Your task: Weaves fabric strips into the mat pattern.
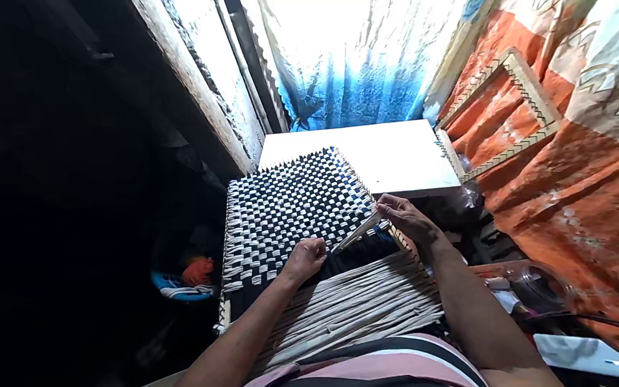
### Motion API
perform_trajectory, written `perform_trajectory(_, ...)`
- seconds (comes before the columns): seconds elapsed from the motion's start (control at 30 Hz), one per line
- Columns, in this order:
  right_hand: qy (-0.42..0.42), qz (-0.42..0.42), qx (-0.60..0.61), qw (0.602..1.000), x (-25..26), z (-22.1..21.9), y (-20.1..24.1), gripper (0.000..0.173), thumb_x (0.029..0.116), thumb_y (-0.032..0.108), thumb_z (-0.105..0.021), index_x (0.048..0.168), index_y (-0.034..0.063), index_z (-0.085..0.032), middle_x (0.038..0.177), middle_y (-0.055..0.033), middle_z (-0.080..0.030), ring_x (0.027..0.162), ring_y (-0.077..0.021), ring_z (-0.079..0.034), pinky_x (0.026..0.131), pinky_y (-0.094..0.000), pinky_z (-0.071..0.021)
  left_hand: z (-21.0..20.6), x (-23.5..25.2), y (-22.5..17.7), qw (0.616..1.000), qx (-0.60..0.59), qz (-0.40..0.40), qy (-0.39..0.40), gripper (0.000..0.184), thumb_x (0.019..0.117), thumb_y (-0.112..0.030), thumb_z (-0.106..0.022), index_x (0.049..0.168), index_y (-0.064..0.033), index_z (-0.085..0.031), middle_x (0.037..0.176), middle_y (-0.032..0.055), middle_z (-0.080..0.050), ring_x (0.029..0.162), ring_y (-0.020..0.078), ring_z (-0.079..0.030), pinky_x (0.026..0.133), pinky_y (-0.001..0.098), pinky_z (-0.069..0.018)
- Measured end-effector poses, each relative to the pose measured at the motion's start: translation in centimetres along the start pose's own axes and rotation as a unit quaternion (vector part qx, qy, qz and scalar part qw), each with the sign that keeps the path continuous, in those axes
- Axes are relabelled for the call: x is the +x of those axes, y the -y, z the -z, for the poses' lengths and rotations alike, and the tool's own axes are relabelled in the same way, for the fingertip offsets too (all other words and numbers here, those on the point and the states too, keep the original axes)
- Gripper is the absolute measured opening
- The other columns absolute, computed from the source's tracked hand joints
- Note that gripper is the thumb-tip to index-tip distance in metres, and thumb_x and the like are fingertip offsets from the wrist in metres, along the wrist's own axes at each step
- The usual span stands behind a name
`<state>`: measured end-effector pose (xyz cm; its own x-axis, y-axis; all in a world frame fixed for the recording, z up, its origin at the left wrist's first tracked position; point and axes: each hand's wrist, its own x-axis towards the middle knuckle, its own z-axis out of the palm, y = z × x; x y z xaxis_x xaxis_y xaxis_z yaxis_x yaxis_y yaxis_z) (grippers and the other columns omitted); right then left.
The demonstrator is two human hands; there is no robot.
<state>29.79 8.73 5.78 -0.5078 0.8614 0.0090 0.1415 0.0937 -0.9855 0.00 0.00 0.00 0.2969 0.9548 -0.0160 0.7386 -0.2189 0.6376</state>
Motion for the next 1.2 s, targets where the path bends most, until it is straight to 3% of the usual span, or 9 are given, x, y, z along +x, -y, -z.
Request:
perform_trajectory(0.17,0.005,-0.020,0.139,0.990,0.8,-0.4,-1.3,0.015,0.1085,0.018,-0.046,0.107,0.0085,-0.058,0.087,-0.0033,-0.067,0.079,-0.0133,-0.069,0.080,-0.0368,-0.0609,-0.7,-0.2,0.1,1.000,0.016,-0.005,-0.022,0.017,0.0905,-0.012,-0.068,0.097,0.0036,-0.069,0.096,0.0186,-0.068,0.094,0.0331,-0.066,0.090,0.0491,-0.0516)
perform_trajectory(0.27,-0.025,-0.027,0.135,0.990,1.4,-0.5,-2.1,0.014,0.1081,0.018,-0.050,0.102,0.0095,-0.059,0.081,0.0007,-0.063,0.073,-0.0092,-0.064,0.075,-0.0316,-0.0581,0.0,-0.3,-0.6,1.000,0.014,0.016,0.003,0.019,0.0891,-0.012,-0.068,0.100,0.0025,-0.069,0.100,0.0189,-0.067,0.097,0.0335,-0.065,0.091,0.0504,-0.0514)
perform_trajectory(0.37,-0.050,-0.022,0.109,0.993,1.5,-0.4,-2.2,0.013,0.1067,0.017,-0.053,0.098,0.0099,-0.060,0.076,0.0029,-0.059,0.067,-0.0053,-0.057,0.067,-0.0252,-0.0528,1.9,0.4,-1.9,0.996,-0.073,0.030,0.041,0.024,0.0931,-0.019,-0.065,0.108,-0.0008,-0.069,0.100,0.0134,-0.068,0.091,0.0235,-0.066,0.086,0.0441,-0.0541)
perform_trajectory(0.47,-0.037,0.007,0.124,0.992,1.5,-0.8,-1.4,0.011,0.1054,0.015,-0.055,0.098,0.0089,-0.061,0.078,0.0022,-0.060,0.069,-0.0062,-0.059,0.072,-0.0274,-0.0544,2.6,1.6,-3.4,0.991,-0.130,0.028,0.028,0.030,0.1011,-0.029,-0.059,0.110,-0.0028,-0.070,0.094,0.0085,-0.068,0.083,0.0149,-0.064,0.080,0.0364,-0.0534)
perform_trajectory(0.67,-0.008,0.022,0.168,0.986,1.4,-1.5,-0.6,0.009,0.1027,0.013,-0.059,0.097,0.0077,-0.062,0.082,-0.0008,-0.066,0.076,-0.0091,-0.065,0.077,-0.0306,-0.0570,3.0,5.8,-6.8,0.980,-0.189,-0.007,0.065,0.041,0.1037,-0.030,-0.059,0.132,-0.0003,-0.063,0.120,0.0138,-0.070,0.108,0.0165,-0.068,0.099,0.0359,-0.0535)
perform_trajectory(0.73,-0.006,0.018,0.160,0.987,1.4,-1.5,-0.5,0.010,0.1032,0.014,-0.058,0.098,0.0065,-0.063,0.081,-0.0020,-0.068,0.074,-0.0097,-0.066,0.074,-0.0299,-0.0574,2.9,7.0,-8.1,0.976,-0.197,-0.023,0.091,0.037,0.1024,-0.029,-0.062,0.126,-0.0005,-0.067,0.114,0.0116,-0.072,0.102,0.0141,-0.069,0.095,0.0346,-0.0547)
perform_trajectory(0.87,0.006,0.026,0.131,0.991,1.2,-1.3,-0.4,0.012,0.1019,0.019,-0.061,0.098,0.0076,-0.064,0.079,0.0008,-0.065,0.071,-0.0068,-0.062,0.071,-0.0268,-0.0550,3.2,8.3,-10.3,0.974,-0.205,-0.005,0.092,0.022,0.1029,-0.020,-0.061,0.099,-0.0004,-0.071,0.083,0.0025,-0.067,0.074,0.0060,-0.061,0.075,0.0289,-0.0529)
perform_trajectory(1.03,-0.009,0.022,0.076,0.997,0.9,-1.5,0.2,0.026,0.1081,0.027,-0.051,0.096,0.0088,-0.065,0.078,0.0023,-0.063,0.068,-0.0053,-0.061,0.067,-0.0238,-0.0545,4.7,8.7,-11.2,0.972,-0.173,0.026,0.157,0.028,0.1007,-0.024,-0.066,0.082,-0.0027,-0.065,0.066,-0.0014,-0.054,0.058,0.0055,-0.048,0.058,0.0250,-0.0431)
perform_trajectory(1.2,-0.037,0.051,0.086,0.994,-0.1,-2.4,1.7,0.032,0.1080,0.039,-0.049,0.094,0.0158,-0.066,0.078,0.0066,-0.063,0.069,-0.0009,-0.059,0.066,-0.0202,-0.0524,4.6,7.7,-13.4,0.981,-0.155,0.029,0.117,0.033,0.1042,-0.026,-0.061,0.081,-0.0024,-0.063,0.065,0.0027,-0.051,0.055,0.0097,-0.044,0.054,0.0286,-0.0376)
